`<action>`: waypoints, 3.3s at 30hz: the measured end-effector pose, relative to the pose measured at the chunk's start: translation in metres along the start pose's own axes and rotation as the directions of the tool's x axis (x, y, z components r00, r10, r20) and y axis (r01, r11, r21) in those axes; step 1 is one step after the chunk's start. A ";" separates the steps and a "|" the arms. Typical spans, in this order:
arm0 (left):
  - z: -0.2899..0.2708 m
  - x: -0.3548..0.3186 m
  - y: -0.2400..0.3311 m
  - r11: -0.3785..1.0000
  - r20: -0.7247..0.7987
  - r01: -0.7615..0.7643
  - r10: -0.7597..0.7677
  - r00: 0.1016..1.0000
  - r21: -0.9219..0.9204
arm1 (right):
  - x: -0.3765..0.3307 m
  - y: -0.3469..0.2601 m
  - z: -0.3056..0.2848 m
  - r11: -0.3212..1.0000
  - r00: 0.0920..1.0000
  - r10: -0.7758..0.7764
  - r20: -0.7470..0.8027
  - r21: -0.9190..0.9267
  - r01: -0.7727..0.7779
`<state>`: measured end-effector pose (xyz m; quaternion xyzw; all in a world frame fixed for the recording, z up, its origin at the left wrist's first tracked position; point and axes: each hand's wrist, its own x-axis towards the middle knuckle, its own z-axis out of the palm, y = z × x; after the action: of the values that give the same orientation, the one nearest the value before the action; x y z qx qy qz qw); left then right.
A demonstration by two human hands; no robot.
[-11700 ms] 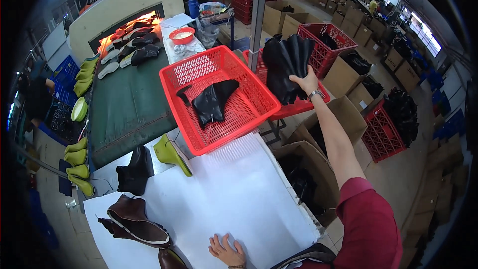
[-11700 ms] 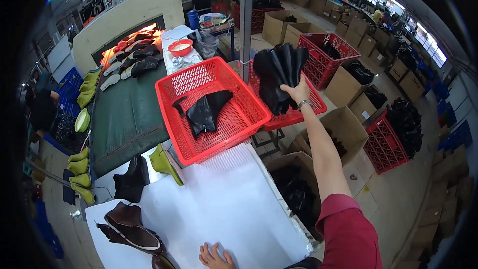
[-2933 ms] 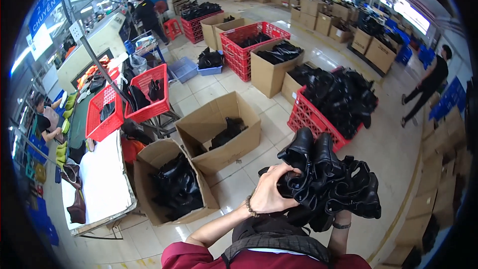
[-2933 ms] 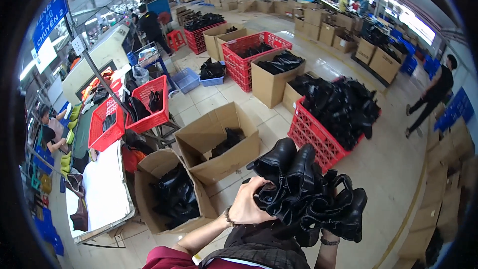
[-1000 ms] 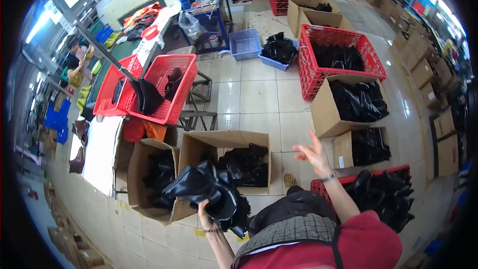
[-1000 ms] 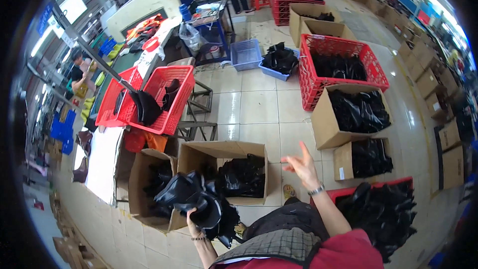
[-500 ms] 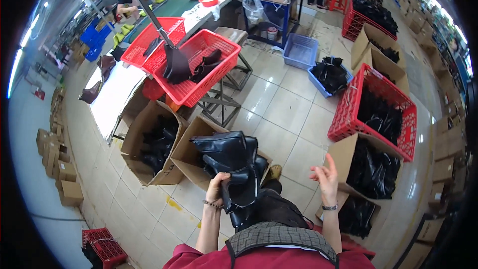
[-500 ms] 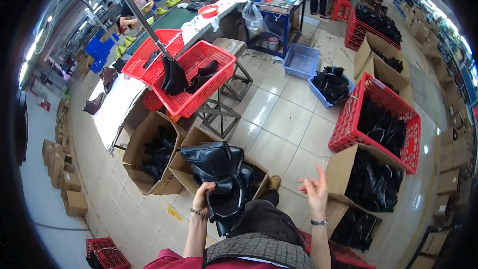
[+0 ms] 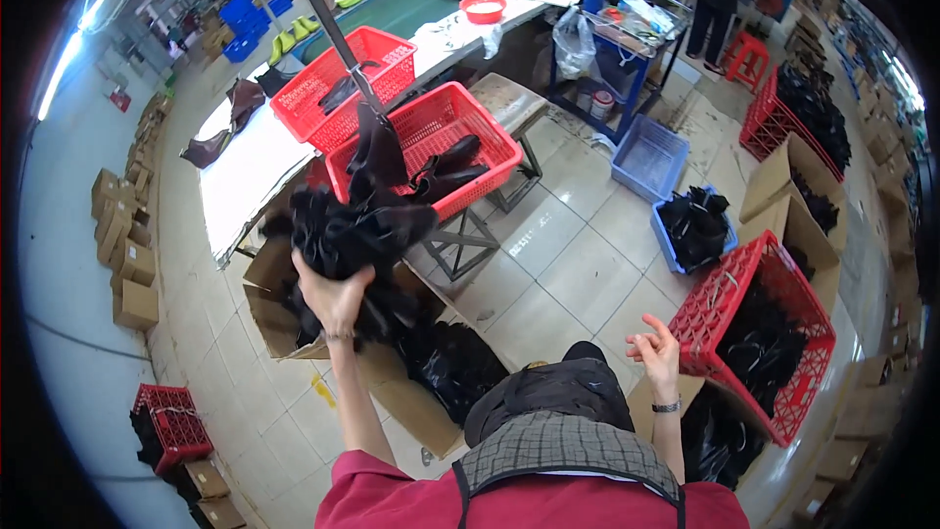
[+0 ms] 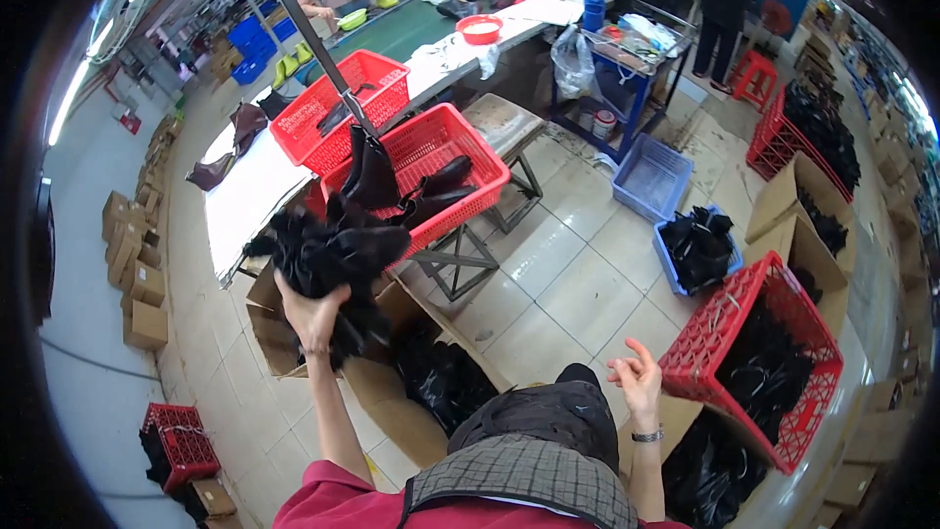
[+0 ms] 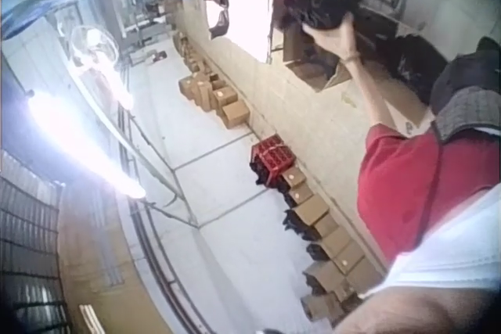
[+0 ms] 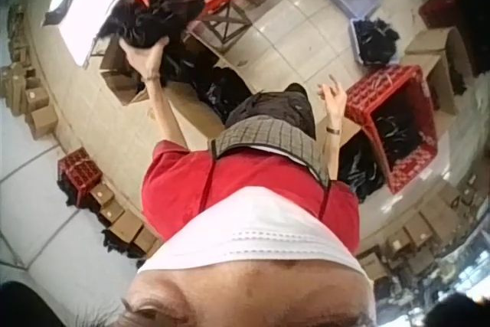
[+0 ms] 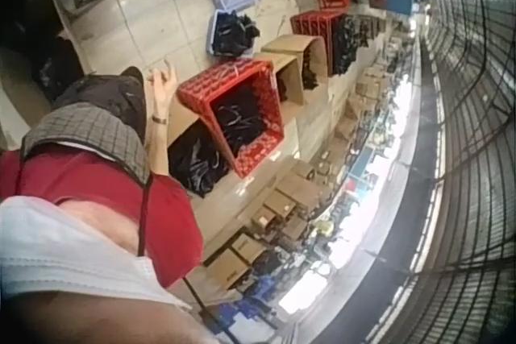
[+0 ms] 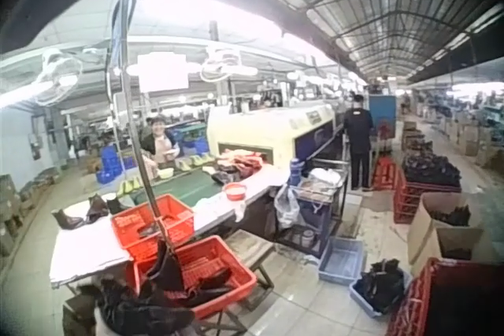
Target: Apply adhesive to the edges of black shoe uppers using a brush and a bowl of glue.
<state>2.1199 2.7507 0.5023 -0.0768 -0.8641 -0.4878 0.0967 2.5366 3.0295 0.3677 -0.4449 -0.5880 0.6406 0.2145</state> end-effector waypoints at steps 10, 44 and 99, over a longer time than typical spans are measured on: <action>0.248 0.201 -0.080 0.563 0.315 -0.452 0.329 0.890 0.691 | 0.228 -0.029 0.017 0.979 0.929 0.161 0.333 -0.172 -0.108; -0.127 -0.051 -0.115 0.603 -0.556 0.470 -0.792 0.252 -0.645 | 0.297 -0.176 0.509 0.930 0.007 0.357 0.934 -0.356 0.089; 0.991 -0.190 0.054 0.986 0.933 -0.158 -0.102 -0.346 0.050 | 0.470 0.367 -0.368 0.517 0.226 0.846 -0.483 0.640 -0.569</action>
<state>2.2250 3.6211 0.0006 -0.4569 -0.6056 -0.1425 -0.6358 2.6900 3.5322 -0.0961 -0.8430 -0.0482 0.5022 0.1867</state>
